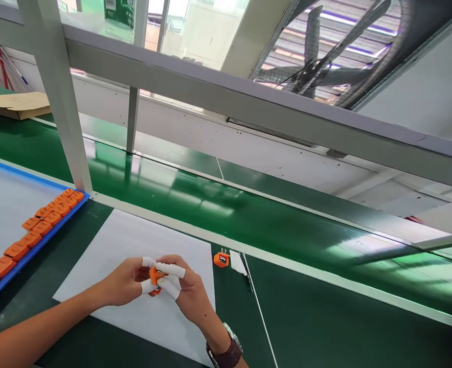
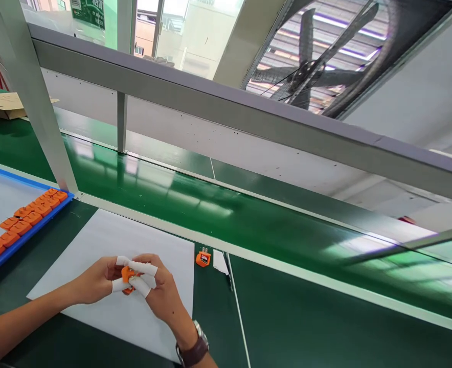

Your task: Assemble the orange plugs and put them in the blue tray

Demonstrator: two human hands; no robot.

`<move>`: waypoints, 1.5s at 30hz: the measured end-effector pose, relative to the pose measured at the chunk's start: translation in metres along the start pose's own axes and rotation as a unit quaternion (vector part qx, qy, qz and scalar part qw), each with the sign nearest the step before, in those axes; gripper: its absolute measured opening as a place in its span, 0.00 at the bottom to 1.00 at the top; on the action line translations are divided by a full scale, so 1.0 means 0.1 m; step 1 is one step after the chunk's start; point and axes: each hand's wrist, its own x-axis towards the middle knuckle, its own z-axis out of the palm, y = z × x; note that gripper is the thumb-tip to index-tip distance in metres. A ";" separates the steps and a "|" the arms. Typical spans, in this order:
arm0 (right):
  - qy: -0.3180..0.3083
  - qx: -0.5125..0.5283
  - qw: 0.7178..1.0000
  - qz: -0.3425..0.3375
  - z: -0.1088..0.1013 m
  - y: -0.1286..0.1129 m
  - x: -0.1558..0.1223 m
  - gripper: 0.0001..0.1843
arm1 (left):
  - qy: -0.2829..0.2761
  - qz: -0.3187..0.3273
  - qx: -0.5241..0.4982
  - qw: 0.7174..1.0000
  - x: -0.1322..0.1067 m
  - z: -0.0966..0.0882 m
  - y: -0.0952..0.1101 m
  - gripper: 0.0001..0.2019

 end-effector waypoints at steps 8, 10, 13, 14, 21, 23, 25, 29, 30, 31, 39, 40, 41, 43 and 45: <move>0.026 -0.134 0.983 -0.124 0.05 0.08 -0.01 0.22 | 0.010 -0.061 0.051 0.997 0.00 -0.04 -0.12 0.07; 0.058 -0.180 0.969 -0.158 0.05 0.14 -0.03 0.24 | 0.051 -0.077 0.027 0.995 0.01 -0.04 -0.17 0.08; 0.066 -0.224 0.953 -0.192 0.06 0.21 -0.06 0.29 | 0.103 -0.085 -0.008 0.991 0.03 -0.06 -0.19 0.10; 0.069 -0.228 0.951 -0.197 0.07 0.23 -0.06 0.29 | 0.102 -0.085 -0.014 0.991 0.03 -0.08 -0.17 0.11; 0.095 -0.241 0.942 -0.214 0.05 0.26 -0.05 0.32 | 0.037 -0.090 -0.046 0.994 0.07 -0.18 -0.04 0.16; 0.069 -0.246 0.943 -0.215 0.06 0.27 -0.06 0.34 | 0.035 -0.080 -0.035 0.996 0.07 -0.16 -0.05 0.16; 0.052 -0.240 0.947 -0.207 0.08 0.29 -0.07 0.34 | 0.040 -0.074 -0.025 0.996 0.06 -0.13 -0.07 0.16; 0.026 -0.116 0.988 -0.103 0.09 0.31 -0.09 0.27 | 0.078 -0.083 -0.013 0.993 0.04 -0.10 -0.13 0.18; 0.022 -0.053 0.997 -0.050 0.08 0.31 -0.10 0.24 | 0.090 -0.083 -0.006 0.992 0.03 -0.10 -0.15 0.17; 0.023 0.013 1.000 0.009 0.08 0.31 -0.10 0.22 | 0.098 -0.081 0.003 0.992 0.03 -0.10 -0.17 0.16; -0.004 0.230 0.952 0.200 0.06 0.27 -0.07 0.23 | 0.050 -0.054 0.036 0.997 -0.03 -0.10 -0.23 0.18; -0.003 0.229 0.952 0.203 0.06 0.27 -0.08 0.24 | 0.045 -0.054 0.038 0.997 -0.04 -0.10 -0.23 0.19; -0.001 0.222 0.953 0.206 0.07 0.27 -0.08 0.26 | 0.043 -0.054 0.040 0.997 -0.05 -0.10 -0.23 0.19; 0.007 0.195 0.958 0.208 0.10 0.27 -0.10 0.27 | 0.039 -0.050 0.051 0.997 -0.06 -0.09 -0.22 0.20; 0.017 0.163 0.964 0.207 0.13 0.28 -0.12 0.28 | 0.037 -0.045 0.065 0.996 -0.06 -0.09 -0.21 0.20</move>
